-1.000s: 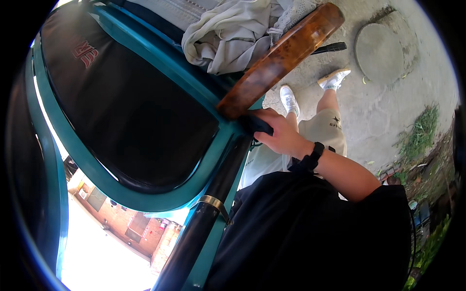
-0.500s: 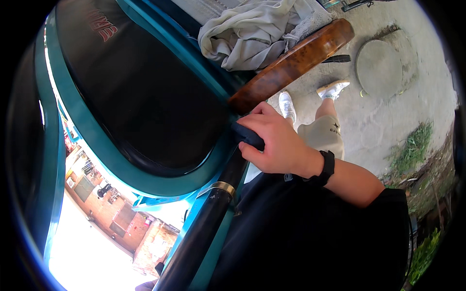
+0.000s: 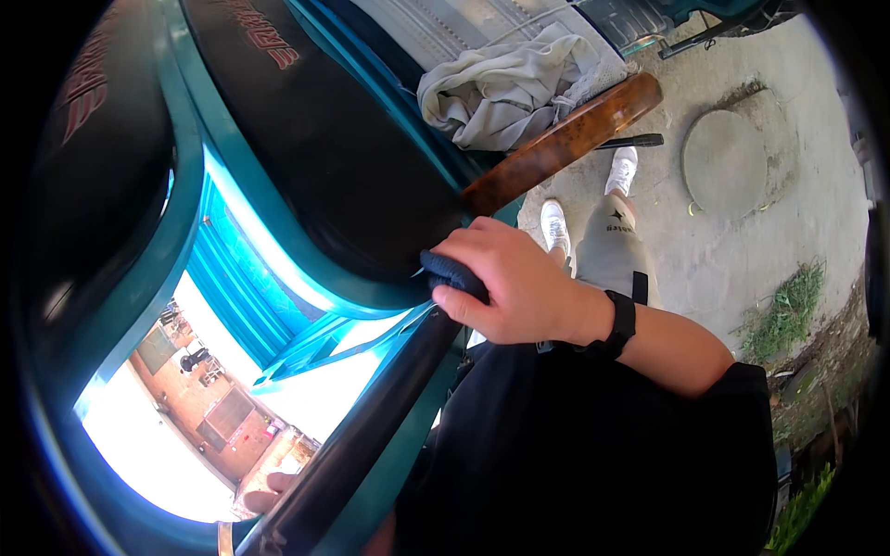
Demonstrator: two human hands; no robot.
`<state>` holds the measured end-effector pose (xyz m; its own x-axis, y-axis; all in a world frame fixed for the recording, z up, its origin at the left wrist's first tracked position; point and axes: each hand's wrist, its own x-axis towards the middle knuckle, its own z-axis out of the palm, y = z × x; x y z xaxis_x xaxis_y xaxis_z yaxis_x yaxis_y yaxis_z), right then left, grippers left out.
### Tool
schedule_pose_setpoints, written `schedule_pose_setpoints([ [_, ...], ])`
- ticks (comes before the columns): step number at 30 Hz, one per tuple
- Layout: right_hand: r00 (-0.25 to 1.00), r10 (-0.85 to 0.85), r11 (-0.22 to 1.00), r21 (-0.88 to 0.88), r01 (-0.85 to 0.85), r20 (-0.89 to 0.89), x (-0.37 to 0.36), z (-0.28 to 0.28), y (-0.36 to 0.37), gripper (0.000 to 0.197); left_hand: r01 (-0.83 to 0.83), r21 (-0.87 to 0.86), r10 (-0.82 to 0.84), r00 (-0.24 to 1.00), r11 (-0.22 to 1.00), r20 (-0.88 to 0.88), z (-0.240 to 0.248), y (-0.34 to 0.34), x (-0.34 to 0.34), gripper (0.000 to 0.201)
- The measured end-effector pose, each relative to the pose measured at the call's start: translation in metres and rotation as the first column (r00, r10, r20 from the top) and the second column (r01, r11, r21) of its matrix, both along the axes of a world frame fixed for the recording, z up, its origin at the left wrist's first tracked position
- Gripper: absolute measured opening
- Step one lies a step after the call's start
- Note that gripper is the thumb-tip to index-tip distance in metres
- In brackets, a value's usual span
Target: The person wipes the exterior surfaces of a teal three-wheeled cargo vehicle using a cloth. The person uses the cloth to rub different parts of the vehicle frame and bodywork, moving around the side and rear of the vehicle.
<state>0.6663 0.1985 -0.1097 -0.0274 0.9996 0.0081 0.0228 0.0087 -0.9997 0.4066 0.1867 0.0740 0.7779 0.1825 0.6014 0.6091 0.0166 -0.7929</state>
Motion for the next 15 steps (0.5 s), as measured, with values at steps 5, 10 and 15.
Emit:
schedule_pose_setpoints([
  [5, 0.997, 0.066, 0.973, 0.223, -0.056, -0.034, 0.005, 0.043, 0.010, 0.053, -0.112, 0.277, 0.141, 0.986, 0.954, -0.087, -0.015, -0.003, 0.007, 0.084],
  [10, 0.933, 0.297, 0.948, 0.185, -0.261, -0.205, 0.022, 0.086, 0.050, 0.047, 0.187, -0.322, -0.025, 0.895, 0.928, 0.446, 0.000, -0.003, 0.055, 0.087],
  [15, 0.978, 0.185, 0.692, 0.693, -0.200, 0.098, 0.006, 0.099, 0.086, 0.037, 0.549, -0.213, 0.021, 0.335, 0.808, 0.942, -0.009, -0.012, 0.072, 0.069],
])
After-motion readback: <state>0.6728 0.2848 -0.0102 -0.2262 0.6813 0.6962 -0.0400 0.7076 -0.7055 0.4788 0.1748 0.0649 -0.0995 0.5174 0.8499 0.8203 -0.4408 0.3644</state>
